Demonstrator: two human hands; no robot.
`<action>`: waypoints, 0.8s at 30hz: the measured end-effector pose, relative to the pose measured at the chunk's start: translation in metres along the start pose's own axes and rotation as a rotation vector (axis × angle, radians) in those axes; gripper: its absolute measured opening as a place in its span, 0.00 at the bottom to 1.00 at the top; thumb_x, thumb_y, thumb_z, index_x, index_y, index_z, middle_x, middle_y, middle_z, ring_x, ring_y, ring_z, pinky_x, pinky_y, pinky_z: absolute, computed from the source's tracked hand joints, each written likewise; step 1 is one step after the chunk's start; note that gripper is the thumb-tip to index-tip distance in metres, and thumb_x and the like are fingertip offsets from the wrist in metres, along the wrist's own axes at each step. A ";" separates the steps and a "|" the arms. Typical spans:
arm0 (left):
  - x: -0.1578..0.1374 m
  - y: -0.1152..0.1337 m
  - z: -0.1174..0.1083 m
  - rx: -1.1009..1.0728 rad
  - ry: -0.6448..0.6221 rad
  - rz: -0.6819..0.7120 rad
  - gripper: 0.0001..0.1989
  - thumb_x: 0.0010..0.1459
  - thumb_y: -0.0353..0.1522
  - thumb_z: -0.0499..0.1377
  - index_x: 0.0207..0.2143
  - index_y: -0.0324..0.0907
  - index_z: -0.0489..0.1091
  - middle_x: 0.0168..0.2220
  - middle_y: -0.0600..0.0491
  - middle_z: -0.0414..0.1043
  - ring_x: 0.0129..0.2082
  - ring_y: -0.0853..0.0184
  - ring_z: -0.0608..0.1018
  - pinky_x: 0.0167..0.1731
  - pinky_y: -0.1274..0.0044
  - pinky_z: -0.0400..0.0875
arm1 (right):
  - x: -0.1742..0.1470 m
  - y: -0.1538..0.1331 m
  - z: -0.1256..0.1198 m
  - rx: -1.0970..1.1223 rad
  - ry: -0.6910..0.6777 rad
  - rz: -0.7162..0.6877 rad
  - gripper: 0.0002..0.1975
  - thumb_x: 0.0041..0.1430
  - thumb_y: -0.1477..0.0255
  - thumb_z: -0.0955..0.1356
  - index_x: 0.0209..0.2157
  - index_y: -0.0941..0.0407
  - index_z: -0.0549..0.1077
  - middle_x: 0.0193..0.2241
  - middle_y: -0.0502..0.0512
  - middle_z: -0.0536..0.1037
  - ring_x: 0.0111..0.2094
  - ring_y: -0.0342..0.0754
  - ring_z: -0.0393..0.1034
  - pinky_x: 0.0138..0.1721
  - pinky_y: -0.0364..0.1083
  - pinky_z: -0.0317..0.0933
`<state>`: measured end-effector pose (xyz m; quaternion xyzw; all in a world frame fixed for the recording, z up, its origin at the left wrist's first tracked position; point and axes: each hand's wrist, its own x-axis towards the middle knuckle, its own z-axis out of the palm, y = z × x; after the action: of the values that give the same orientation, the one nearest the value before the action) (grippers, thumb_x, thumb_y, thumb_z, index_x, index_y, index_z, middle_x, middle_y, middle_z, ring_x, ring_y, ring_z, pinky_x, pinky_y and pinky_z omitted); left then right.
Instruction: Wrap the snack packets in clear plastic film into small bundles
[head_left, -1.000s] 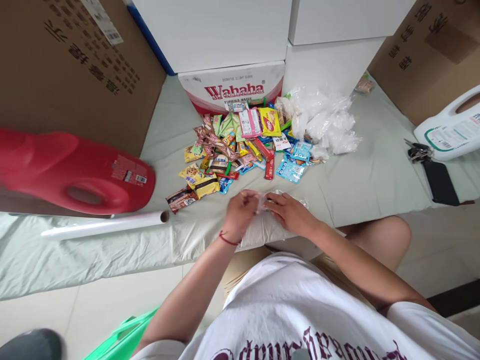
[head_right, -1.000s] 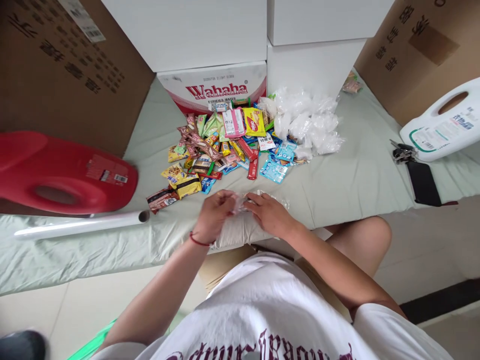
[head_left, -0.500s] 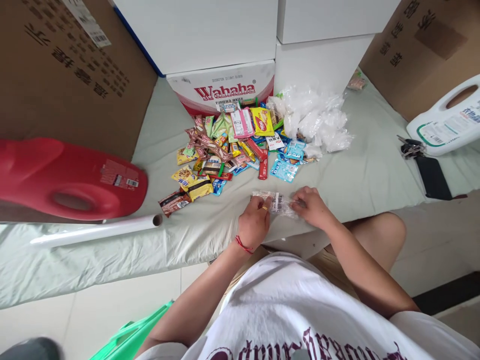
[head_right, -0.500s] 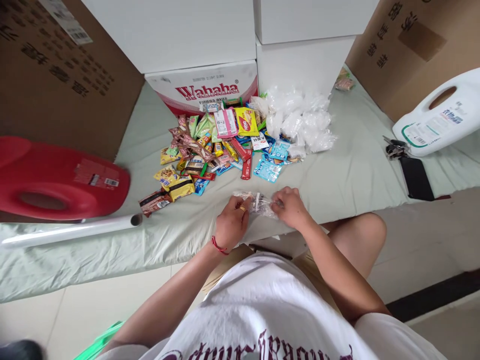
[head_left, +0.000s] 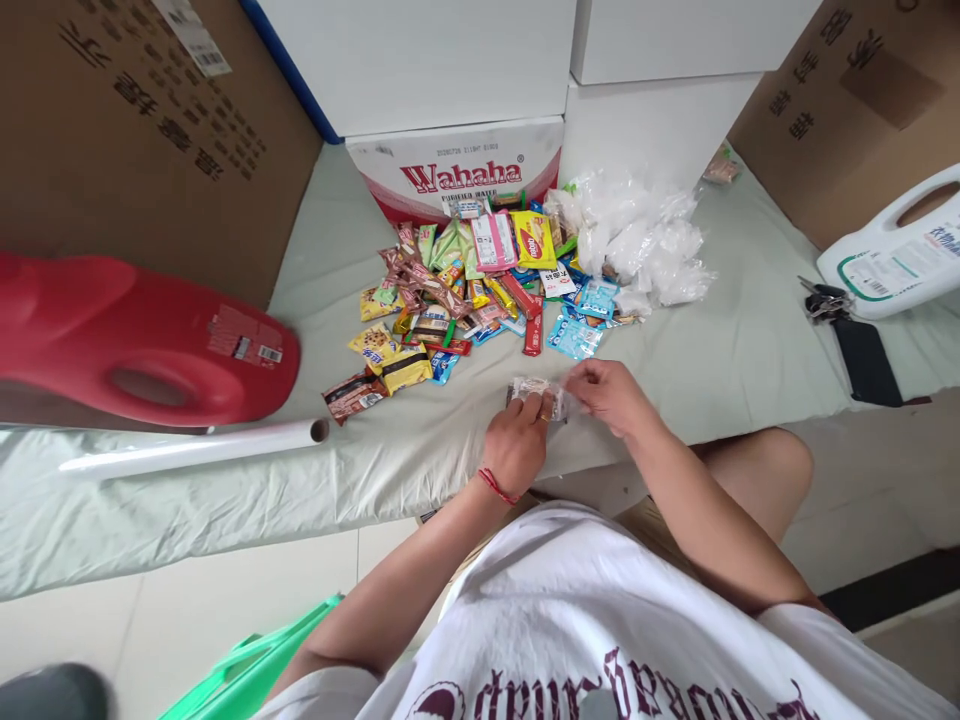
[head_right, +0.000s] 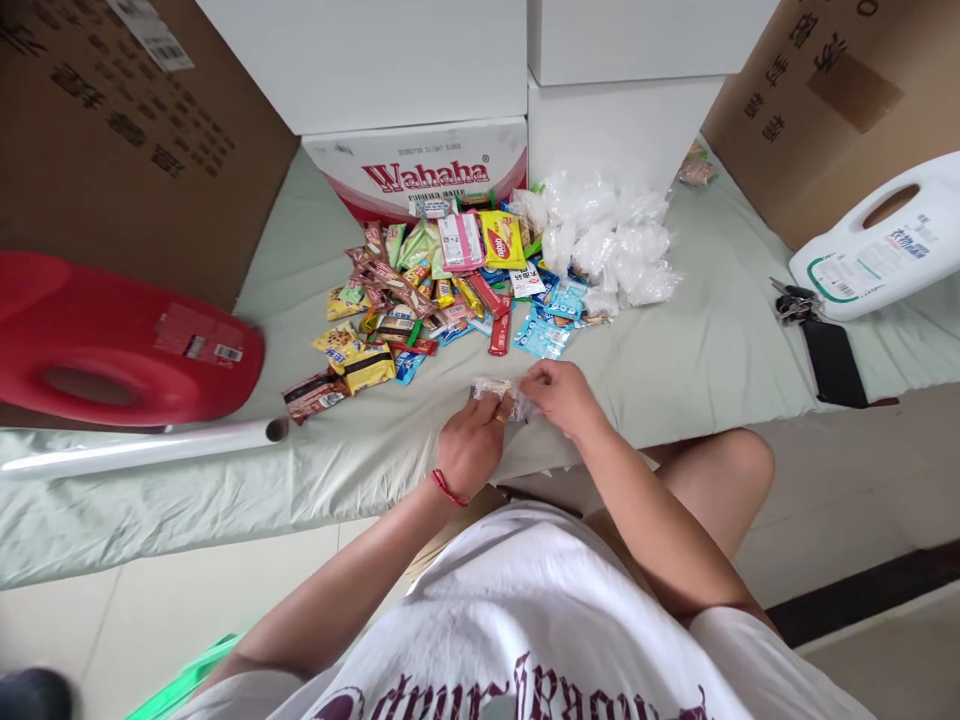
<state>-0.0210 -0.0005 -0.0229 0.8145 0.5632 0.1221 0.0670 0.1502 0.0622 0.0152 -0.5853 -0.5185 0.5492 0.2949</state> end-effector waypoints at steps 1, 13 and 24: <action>0.001 -0.001 -0.001 0.011 -0.002 0.016 0.19 0.68 0.25 0.50 0.56 0.41 0.74 0.47 0.42 0.76 0.45 0.56 0.77 0.41 0.68 0.72 | 0.005 -0.006 0.011 -0.047 -0.001 -0.022 0.11 0.56 0.61 0.71 0.28 0.54 0.72 0.19 0.46 0.69 0.20 0.43 0.60 0.24 0.44 0.54; -0.022 -0.040 -0.022 -0.355 0.350 0.236 0.23 0.71 0.31 0.51 0.66 0.43 0.63 0.62 0.42 0.73 0.64 0.58 0.73 0.65 0.61 0.63 | -0.014 -0.006 0.042 -0.198 -0.081 -0.231 0.28 0.73 0.53 0.59 0.60 0.58 0.73 0.40 0.61 0.82 0.40 0.53 0.74 0.43 0.51 0.65; 0.005 -0.056 -0.004 -0.111 -0.030 0.220 0.31 0.68 0.44 0.57 0.68 0.41 0.62 0.70 0.35 0.62 0.69 0.46 0.66 0.62 0.55 0.61 | -0.030 0.026 -0.031 0.576 0.223 -0.070 0.24 0.57 0.48 0.74 0.39 0.55 0.82 0.33 0.56 0.83 0.21 0.39 0.58 0.20 0.43 0.50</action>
<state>-0.0705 0.0244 -0.0325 0.8680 0.4620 0.1475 0.1066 0.1914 0.0334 0.0084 -0.5161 -0.3259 0.5955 0.5223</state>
